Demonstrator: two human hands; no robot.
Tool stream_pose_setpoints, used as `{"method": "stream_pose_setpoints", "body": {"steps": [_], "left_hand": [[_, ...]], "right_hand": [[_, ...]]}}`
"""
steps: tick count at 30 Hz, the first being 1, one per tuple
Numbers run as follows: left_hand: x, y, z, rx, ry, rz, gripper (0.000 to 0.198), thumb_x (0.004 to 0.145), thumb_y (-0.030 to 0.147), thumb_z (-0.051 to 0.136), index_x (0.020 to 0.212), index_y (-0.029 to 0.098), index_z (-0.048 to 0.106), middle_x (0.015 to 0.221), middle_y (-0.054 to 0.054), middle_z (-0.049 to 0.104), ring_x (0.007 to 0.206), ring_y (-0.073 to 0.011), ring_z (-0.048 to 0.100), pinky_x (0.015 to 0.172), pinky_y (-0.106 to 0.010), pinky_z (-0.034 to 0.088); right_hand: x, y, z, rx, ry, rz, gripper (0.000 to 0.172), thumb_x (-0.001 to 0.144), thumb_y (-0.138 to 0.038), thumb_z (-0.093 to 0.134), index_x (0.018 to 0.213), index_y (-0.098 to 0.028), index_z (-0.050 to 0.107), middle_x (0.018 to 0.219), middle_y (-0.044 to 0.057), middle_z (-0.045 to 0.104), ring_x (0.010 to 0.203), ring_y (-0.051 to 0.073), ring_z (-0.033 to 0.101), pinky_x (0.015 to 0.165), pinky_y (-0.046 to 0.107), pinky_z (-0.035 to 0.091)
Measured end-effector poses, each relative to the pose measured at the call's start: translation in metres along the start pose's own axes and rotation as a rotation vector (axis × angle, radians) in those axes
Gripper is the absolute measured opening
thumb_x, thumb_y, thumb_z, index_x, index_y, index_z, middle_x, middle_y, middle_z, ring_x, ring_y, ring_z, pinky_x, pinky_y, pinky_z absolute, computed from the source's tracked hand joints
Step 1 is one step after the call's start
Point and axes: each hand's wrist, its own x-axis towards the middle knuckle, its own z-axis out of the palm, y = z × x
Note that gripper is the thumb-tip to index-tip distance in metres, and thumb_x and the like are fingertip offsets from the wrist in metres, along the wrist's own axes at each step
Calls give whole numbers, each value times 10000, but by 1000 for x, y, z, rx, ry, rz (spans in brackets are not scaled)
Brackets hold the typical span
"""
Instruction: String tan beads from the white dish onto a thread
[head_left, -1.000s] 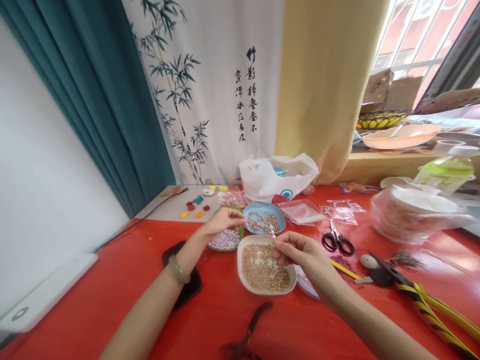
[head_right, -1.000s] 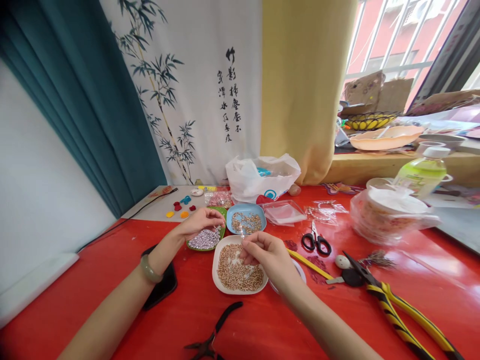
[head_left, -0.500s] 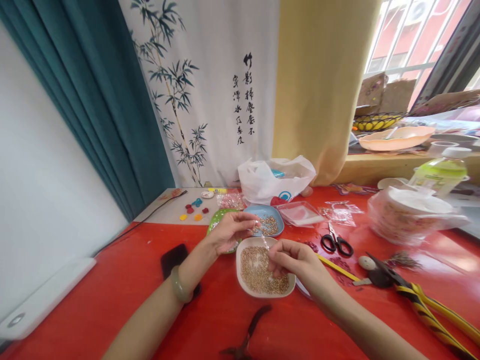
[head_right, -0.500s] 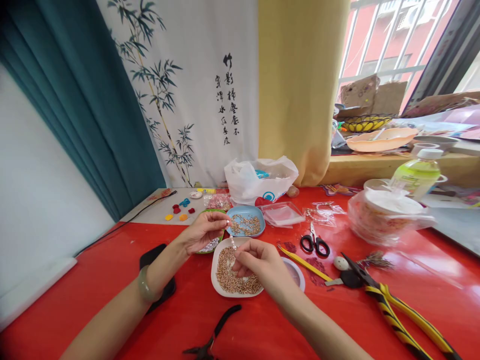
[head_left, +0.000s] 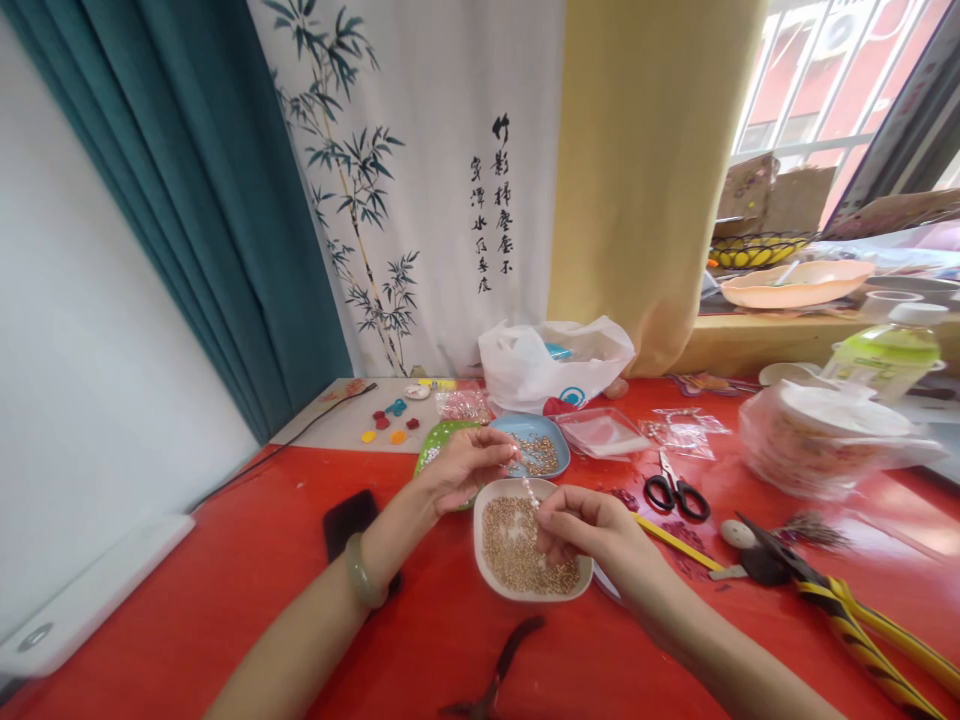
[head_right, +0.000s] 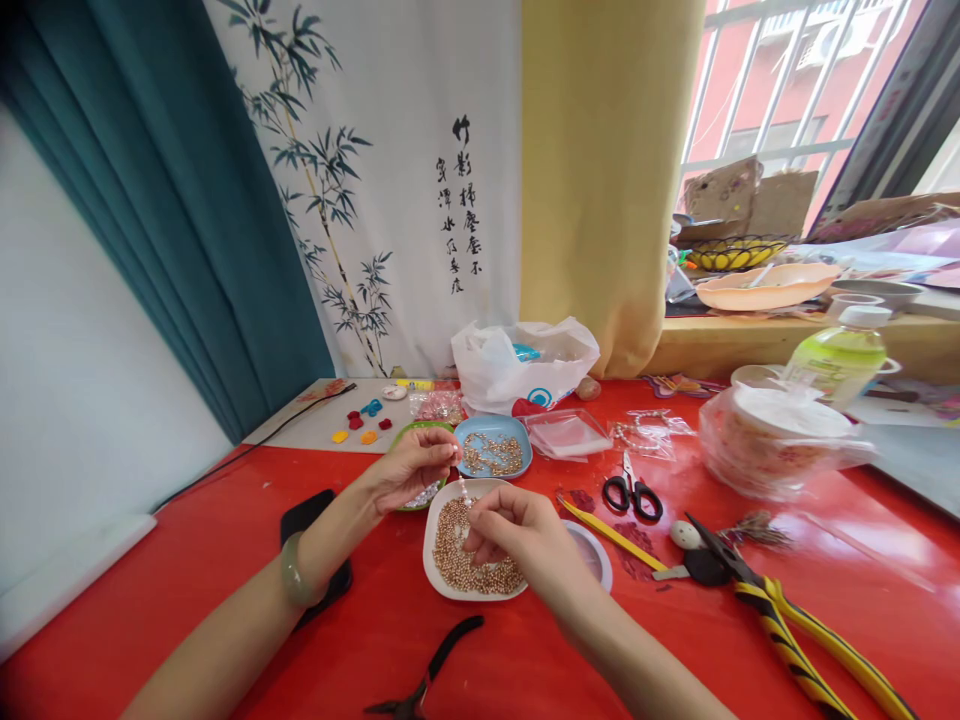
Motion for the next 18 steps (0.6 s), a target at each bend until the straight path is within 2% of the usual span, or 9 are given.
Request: {"method": "stream_pose_setpoints", "body": {"steps": [6, 13, 18], "left_hand": [[-2, 0, 4, -13, -39, 5, 223, 509, 155, 779, 647, 88, 618, 600, -20, 634, 508, -70, 581, 477, -139, 464], [-2, 1, 2, 47, -27, 9, 208, 510, 148, 776, 655, 87, 640, 616, -19, 636, 514, -55, 568, 485, -129, 455], [-2, 2, 1, 112, -33, 20, 249, 518, 146, 771, 723, 92, 641, 634, -23, 641, 545, -69, 579, 500, -148, 456]], "right_hand": [[0, -1, 0, 6, -2, -3, 225, 620, -348, 652, 560, -158, 548, 520, -11, 604, 462, 82, 509, 496, 214, 377], [1, 0, -2, 32, -4, -4, 209, 628, -335, 650, 578, -155, 556, 524, -13, 606, 473, 82, 516, 504, 209, 380], [3, 2, -2, 32, -2, -4, 206, 632, -329, 647, 569, -157, 552, 526, -16, 601, 471, 80, 513, 504, 209, 381]]}}
